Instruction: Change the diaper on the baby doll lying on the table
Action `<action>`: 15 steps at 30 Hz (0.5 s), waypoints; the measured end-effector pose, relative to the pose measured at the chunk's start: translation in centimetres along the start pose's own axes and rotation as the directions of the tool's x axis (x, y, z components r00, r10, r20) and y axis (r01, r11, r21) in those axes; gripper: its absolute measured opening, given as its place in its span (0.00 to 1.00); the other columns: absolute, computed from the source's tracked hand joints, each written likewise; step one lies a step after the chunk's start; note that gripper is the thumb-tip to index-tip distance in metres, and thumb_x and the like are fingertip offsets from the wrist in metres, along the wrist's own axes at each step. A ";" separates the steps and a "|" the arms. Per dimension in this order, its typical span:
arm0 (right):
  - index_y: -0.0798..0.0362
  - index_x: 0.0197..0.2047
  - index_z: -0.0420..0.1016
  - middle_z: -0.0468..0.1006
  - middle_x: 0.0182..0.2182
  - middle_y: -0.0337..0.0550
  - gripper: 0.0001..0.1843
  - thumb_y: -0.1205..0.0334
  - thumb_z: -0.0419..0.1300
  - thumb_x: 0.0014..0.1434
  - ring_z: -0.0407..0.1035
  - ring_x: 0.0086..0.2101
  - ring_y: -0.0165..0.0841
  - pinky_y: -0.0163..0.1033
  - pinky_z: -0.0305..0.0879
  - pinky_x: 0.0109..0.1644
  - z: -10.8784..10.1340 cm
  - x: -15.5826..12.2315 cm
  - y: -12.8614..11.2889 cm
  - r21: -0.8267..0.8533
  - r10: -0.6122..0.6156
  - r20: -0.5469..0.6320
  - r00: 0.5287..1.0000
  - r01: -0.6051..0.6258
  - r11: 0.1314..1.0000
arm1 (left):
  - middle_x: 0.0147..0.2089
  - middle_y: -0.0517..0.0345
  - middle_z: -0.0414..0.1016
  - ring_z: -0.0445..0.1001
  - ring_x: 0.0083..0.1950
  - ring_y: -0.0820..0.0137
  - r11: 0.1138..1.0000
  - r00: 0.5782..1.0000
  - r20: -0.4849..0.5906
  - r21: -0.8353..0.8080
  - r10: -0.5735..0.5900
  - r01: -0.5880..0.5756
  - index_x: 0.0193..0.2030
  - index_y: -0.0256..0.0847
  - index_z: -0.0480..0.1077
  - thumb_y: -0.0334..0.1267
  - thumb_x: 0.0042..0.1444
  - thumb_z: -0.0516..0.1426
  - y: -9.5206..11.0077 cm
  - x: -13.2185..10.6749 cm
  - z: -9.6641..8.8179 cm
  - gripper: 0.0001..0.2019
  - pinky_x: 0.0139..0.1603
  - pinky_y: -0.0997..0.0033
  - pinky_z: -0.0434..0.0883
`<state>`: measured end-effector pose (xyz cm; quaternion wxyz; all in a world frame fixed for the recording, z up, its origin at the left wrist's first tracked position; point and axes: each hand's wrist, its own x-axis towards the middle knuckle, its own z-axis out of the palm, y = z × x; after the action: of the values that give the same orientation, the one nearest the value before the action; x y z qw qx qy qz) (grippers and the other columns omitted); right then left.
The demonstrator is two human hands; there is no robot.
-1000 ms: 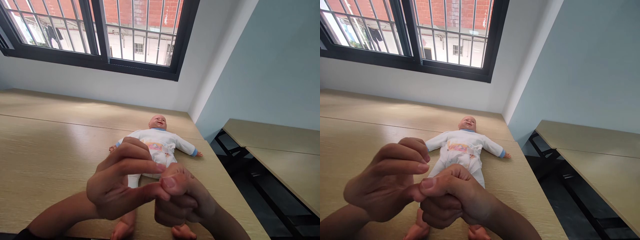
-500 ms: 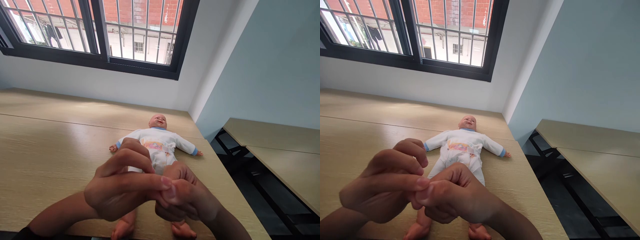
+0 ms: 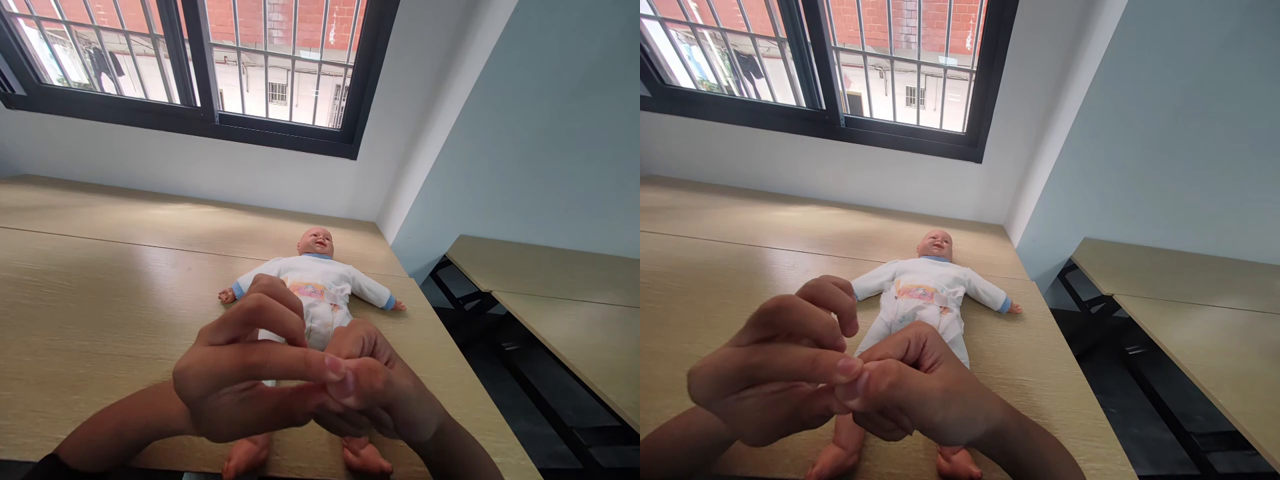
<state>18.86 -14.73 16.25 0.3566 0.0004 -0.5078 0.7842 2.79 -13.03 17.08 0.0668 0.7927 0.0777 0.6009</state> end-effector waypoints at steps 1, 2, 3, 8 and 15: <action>0.55 0.15 0.53 0.52 0.11 0.28 0.27 0.66 0.55 0.64 0.45 0.12 0.17 0.25 0.43 0.16 0.0 0.0 0.0 0.011 0.010 -0.002 1.000 -0.010 1.000 | 0.27 0.61 0.66 0.68 0.29 0.71 1.000 1.000 -0.008 0.015 -0.006 0.006 0.38 0.46 0.75 0.40 0.59 0.62 0.1 0.0 0.1 0.03 0.27 0.66 0.72; 0.55 0.15 0.53 0.52 0.11 0.28 0.27 0.66 0.55 0.64 0.45 0.12 0.17 0.25 0.43 0.16 0.0 0.0 0.1 0.019 0.021 -0.004 1.000 -0.021 1.000 | 0.26 0.62 0.66 0.68 0.28 0.71 0.999 1.000 -0.022 0.029 -0.014 0.015 0.38 0.47 0.75 0.41 0.59 0.62 0.2 0.0 0.2 0.03 0.26 0.66 0.72; 0.55 0.14 0.53 0.52 0.11 0.28 0.27 0.65 0.55 0.64 0.45 0.12 0.17 0.25 0.42 0.16 0.0 0.1 0.1 0.021 0.029 -0.009 1.000 -0.029 0.999 | 0.26 0.62 0.66 0.68 0.27 0.72 0.999 0.999 -0.037 0.033 -0.020 0.021 0.37 0.49 0.75 0.41 0.59 0.61 0.3 0.1 0.4 0.02 0.26 0.67 0.72; 0.54 0.14 0.51 0.50 0.11 0.29 0.30 0.56 0.57 0.64 0.43 0.13 0.18 0.27 0.39 0.16 0.0 -0.1 -1.2 -0.151 0.032 -0.153 0.988 -0.056 0.987 | 0.33 0.61 0.70 0.72 0.34 0.71 0.969 0.972 -0.004 -0.074 -0.236 0.235 0.41 0.49 0.76 0.36 0.54 0.66 -0.2 0.0 -0.1 0.08 0.34 0.67 0.73; 0.52 0.17 0.50 0.48 0.13 0.29 0.31 0.49 0.53 0.67 0.41 0.16 0.21 0.31 0.40 0.19 -1.6 -0.6 -2.9 -0.577 -0.141 -0.385 0.912 -0.119 0.808 | 0.33 0.57 0.75 0.71 0.36 0.68 0.539 0.498 0.220 0.209 -0.839 0.816 0.35 0.39 0.74 0.47 0.61 0.56 -6.7 -6.1 -4.7 0.14 0.35 0.71 0.67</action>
<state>21.46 -13.13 17.54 0.4419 -0.2715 -0.6392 0.5679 -3.68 -7.68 11.24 0.3259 0.7401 0.4599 0.3668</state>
